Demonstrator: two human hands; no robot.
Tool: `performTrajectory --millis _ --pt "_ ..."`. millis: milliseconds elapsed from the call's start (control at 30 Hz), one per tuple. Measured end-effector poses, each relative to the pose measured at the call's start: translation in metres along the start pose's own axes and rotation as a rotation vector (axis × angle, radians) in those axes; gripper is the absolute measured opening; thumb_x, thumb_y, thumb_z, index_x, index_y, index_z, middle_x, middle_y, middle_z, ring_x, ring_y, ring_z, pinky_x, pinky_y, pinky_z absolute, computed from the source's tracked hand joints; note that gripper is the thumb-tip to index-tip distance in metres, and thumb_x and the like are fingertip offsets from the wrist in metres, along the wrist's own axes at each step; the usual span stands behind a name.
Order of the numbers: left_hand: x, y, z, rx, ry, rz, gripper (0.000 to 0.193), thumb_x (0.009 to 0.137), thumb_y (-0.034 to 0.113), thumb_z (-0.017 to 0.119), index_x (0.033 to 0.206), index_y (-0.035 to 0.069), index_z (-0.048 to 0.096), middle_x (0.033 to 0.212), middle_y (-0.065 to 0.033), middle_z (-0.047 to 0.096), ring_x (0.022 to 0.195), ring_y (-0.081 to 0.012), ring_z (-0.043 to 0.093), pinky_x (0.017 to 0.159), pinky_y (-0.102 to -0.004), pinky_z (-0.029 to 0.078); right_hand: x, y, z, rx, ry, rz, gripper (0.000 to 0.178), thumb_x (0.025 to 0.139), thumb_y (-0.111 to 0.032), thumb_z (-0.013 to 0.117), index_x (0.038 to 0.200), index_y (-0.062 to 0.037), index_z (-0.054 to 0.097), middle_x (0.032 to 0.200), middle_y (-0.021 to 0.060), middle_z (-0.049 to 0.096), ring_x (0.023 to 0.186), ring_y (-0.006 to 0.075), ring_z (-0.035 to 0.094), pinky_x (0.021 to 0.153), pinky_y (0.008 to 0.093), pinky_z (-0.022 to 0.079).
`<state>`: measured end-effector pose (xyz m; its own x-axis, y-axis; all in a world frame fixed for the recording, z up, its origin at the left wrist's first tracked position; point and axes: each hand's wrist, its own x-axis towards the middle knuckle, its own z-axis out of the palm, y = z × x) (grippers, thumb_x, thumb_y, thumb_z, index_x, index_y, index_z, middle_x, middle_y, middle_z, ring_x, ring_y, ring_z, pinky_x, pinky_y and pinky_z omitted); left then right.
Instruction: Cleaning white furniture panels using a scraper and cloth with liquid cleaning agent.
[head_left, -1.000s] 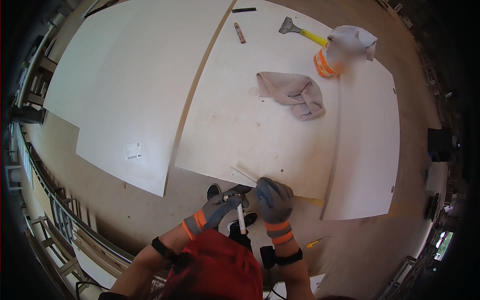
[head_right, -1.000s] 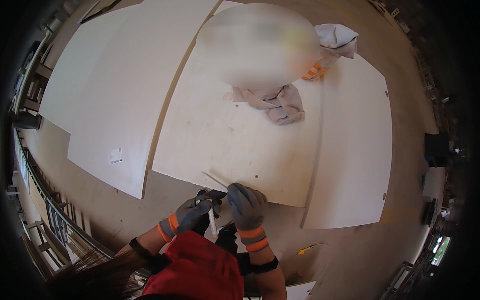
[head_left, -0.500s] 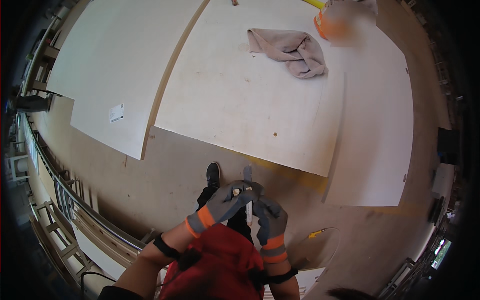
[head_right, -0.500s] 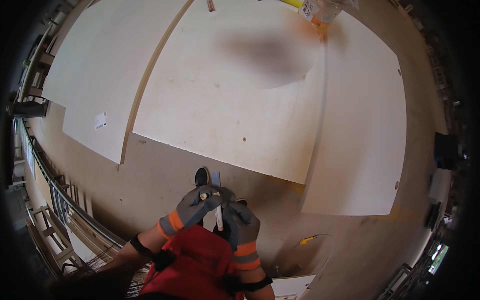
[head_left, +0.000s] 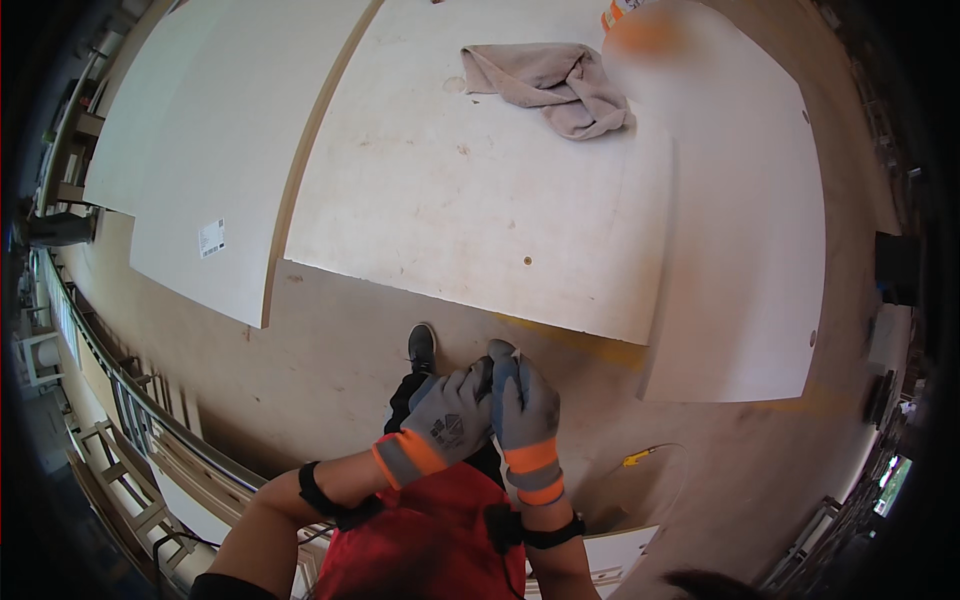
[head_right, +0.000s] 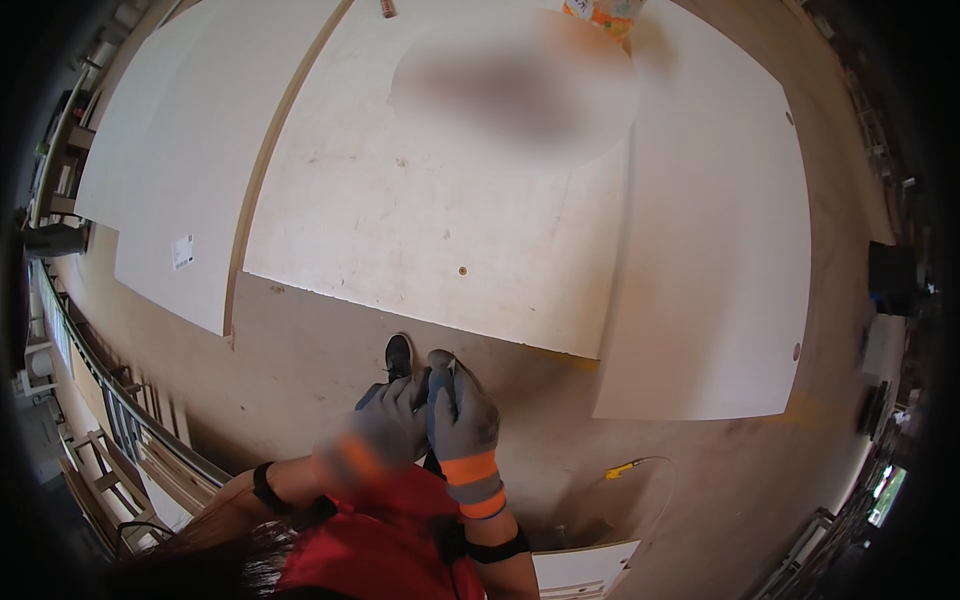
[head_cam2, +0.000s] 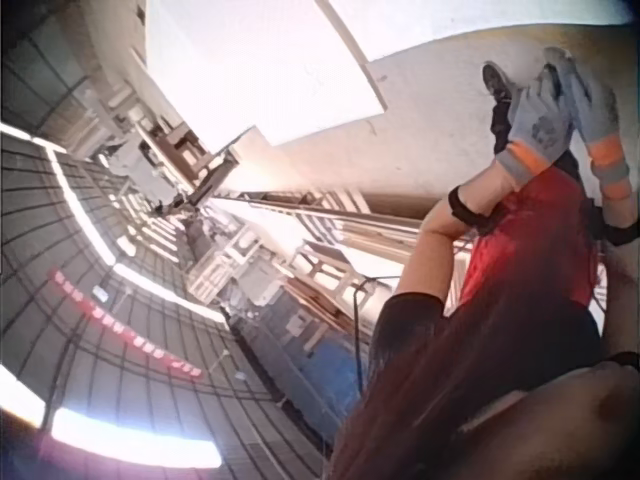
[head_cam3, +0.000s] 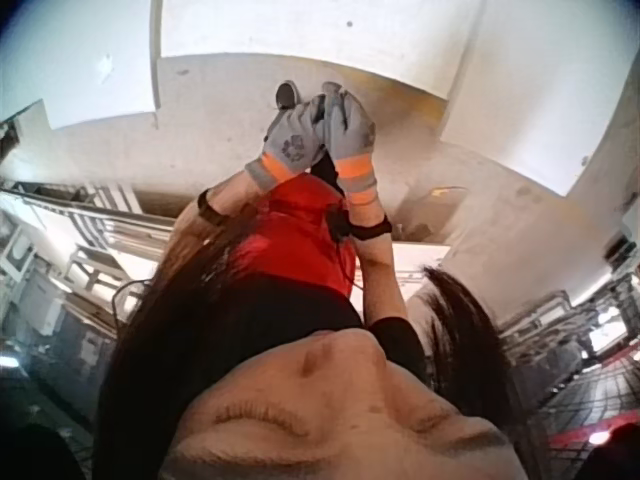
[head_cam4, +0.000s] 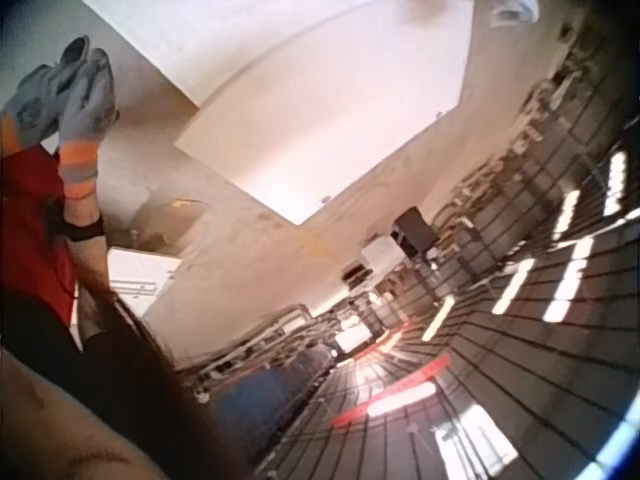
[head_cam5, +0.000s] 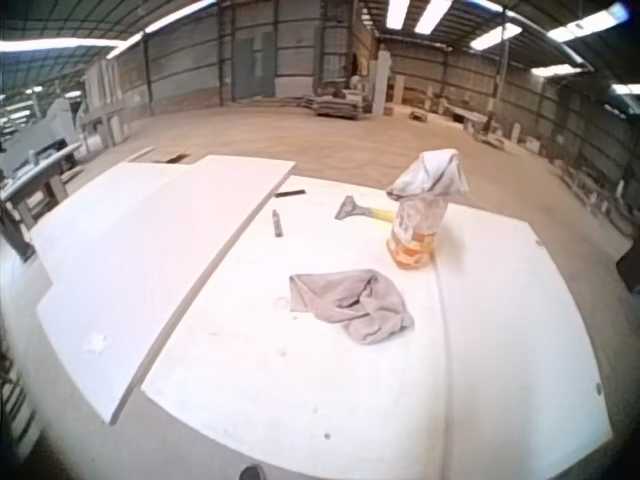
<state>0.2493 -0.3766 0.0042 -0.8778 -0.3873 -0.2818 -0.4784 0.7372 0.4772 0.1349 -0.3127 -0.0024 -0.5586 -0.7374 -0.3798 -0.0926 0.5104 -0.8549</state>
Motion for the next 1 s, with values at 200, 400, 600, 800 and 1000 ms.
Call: performTrajectory --millis 200,400,600,800,1000 --pt "-0.030 -0.029 -0.008 -0.588 0.229 0.179 0.030 0.082 0.014 0.060 0.108 0.001 0.057 0.130 -0.0249 0.049 0.112 -0.0376 0.055 0.092 -0.0437 0.047 0.018 0.005 0.012 0.662 0.044 0.039 0.033 0.097 -0.018 0.045 0.114 0.0069 0.057 0.094 0.0117 0.067 0.082 0.0178 0.064 0.074 0.0290 0.049" --pt "-0.056 -0.043 0.000 -1.045 0.084 -0.033 0.029 0.085 0.001 0.050 0.114 -0.003 0.055 0.111 -0.0196 0.061 0.093 -0.0323 0.065 0.083 -0.0375 0.052 0.032 0.006 0.037 0.852 0.056 0.086 0.028 0.096 -0.010 0.041 0.115 0.0067 0.054 0.083 0.0069 0.059 0.071 0.0139 0.056 0.069 0.0286 0.048" --pt "-0.061 -0.052 0.003 -0.976 0.036 -0.004 0.027 0.087 0.002 0.050 0.112 -0.002 0.058 0.103 -0.0156 0.063 0.090 -0.0280 0.066 0.080 -0.0367 0.054 0.029 0.008 0.051 0.836 0.229 0.120 0.041 0.088 0.002 0.036 0.127 0.0079 0.047 0.073 0.0025 0.045 0.065 0.0132 0.052 0.063 0.0290 0.049" --pt "-0.071 -0.061 0.002 -1.031 -0.044 -0.105 0.026 0.088 0.003 0.050 0.113 -0.001 0.058 0.102 -0.0143 0.063 0.089 -0.0249 0.066 0.078 -0.0346 0.054 0.003 0.015 0.041 0.809 0.078 0.032 0.051 0.089 -0.002 0.038 0.138 0.0070 0.038 0.073 0.0022 0.045 0.062 0.0136 0.052 0.061 0.0285 0.051" --pt "-0.060 -0.053 0.001 -1.087 0.115 -0.022 0.022 0.100 0.009 0.040 0.101 0.000 0.060 0.092 -0.0125 0.068 0.070 -0.0139 0.063 0.066 -0.0287 0.053 0.025 -0.004 0.049 0.810 0.254 0.134 0.048 0.090 -0.004 0.041 0.137 0.0078 0.040 0.075 0.0041 0.049 0.065 0.0148 0.056 0.063 0.0303 0.052"
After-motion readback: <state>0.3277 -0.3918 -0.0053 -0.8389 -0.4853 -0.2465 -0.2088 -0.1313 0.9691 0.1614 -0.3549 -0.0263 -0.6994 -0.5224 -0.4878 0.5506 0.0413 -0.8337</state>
